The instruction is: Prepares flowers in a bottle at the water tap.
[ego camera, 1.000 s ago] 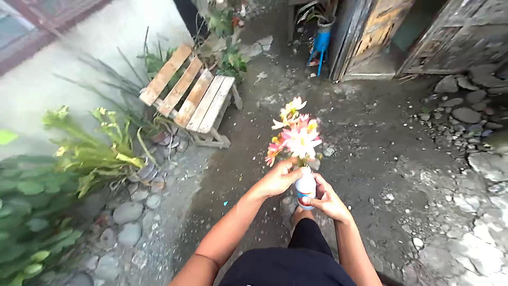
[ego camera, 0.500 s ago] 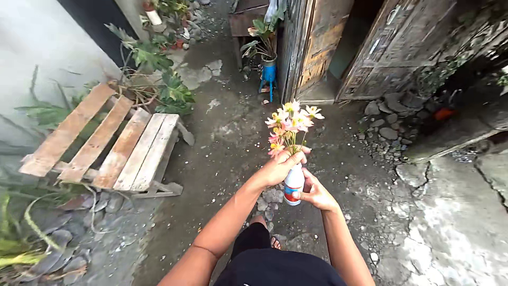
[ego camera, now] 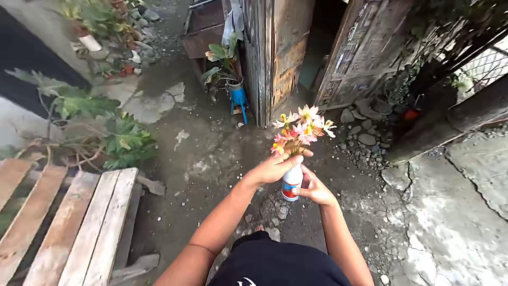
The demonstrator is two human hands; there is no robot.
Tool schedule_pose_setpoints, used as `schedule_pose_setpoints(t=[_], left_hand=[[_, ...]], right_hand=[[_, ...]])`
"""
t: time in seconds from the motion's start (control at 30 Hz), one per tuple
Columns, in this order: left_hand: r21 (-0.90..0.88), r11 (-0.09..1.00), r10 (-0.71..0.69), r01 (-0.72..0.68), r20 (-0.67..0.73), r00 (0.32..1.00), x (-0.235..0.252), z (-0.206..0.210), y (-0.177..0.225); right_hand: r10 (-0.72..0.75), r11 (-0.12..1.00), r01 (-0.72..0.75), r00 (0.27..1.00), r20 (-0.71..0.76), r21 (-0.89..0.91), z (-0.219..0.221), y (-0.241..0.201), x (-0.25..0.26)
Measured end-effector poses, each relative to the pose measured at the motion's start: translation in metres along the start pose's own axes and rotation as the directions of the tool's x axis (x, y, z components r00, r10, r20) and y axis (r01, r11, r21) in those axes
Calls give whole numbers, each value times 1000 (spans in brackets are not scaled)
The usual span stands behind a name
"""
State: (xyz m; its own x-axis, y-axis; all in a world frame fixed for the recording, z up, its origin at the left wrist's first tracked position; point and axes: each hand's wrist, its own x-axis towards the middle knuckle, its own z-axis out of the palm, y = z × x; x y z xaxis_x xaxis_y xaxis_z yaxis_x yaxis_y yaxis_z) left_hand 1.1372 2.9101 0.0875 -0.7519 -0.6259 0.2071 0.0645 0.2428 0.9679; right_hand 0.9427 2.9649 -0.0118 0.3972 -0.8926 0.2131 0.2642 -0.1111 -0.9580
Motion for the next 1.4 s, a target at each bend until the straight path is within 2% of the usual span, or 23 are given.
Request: schedule_pose_setpoints(t=[0.07,0.1,0.2,0.27,0.33,0.47,0.57,0.67,0.73,0.8,0.93,1.1,1.2,1.3,1.4], left_hand=[[-89,996,39,-27,139,990,41,-31,-4],[-142,989,62,-41,147,987,60,-40,-9],[-248,960,139,-126,34,990,125,-51,-26],[-230,960,157,-158,-27,987,169,-53,-42],[-208,971,112,-121,-51,992,212,-57,-54],[-154,987,45,-36,52,998,297,-81,-81],[-157,980,134,-123,59,989,375,-101,-105],[-186,945,255,-268,-91,963,465,-109,-132],[-136,943,288,-303,-119,950,526,-124,-145],[-31,960,273,-277,-89,958,576,-149,-154],[81,993,90,-86,-42,995,638,-200,-179],[215,975,-41,58,-80,996,736,-281,-239],[225,972,-41,61,-94,995,809,-333,-271],[220,975,47,-29,-80,996,900,-390,-303],[230,972,52,-43,-31,998,984,-459,-328]], right_hand=[[-25,1000,24,1000,8,14,-30,-10,29],[-31,999,31,999,3,12,-45,-13,40],[-29,999,28,998,-64,-29,-92,-20,68],[-46,998,40,991,-128,-49,-124,-21,85],[-62,996,47,980,-189,-81,-162,-25,104],[-85,986,45,962,-258,-158,-248,-27,143],[-125,980,82,963,-239,-183,-324,-34,188],[-158,968,110,966,-204,-227,-398,-42,238],[-158,968,110,965,-208,-226,-449,-51,279],[-152,969,101,963,-222,-227,-497,-58,319],[-139,969,77,956,-260,-235,-582,-62,389],[-195,952,94,921,-337,-292,-700,-50,487],[-220,930,62,883,-414,-363,-754,-44,550],[-260,880,-18,818,-514,-475,-806,-44,622],[-291,855,-54,773,-564,-516,-874,-45,704]])
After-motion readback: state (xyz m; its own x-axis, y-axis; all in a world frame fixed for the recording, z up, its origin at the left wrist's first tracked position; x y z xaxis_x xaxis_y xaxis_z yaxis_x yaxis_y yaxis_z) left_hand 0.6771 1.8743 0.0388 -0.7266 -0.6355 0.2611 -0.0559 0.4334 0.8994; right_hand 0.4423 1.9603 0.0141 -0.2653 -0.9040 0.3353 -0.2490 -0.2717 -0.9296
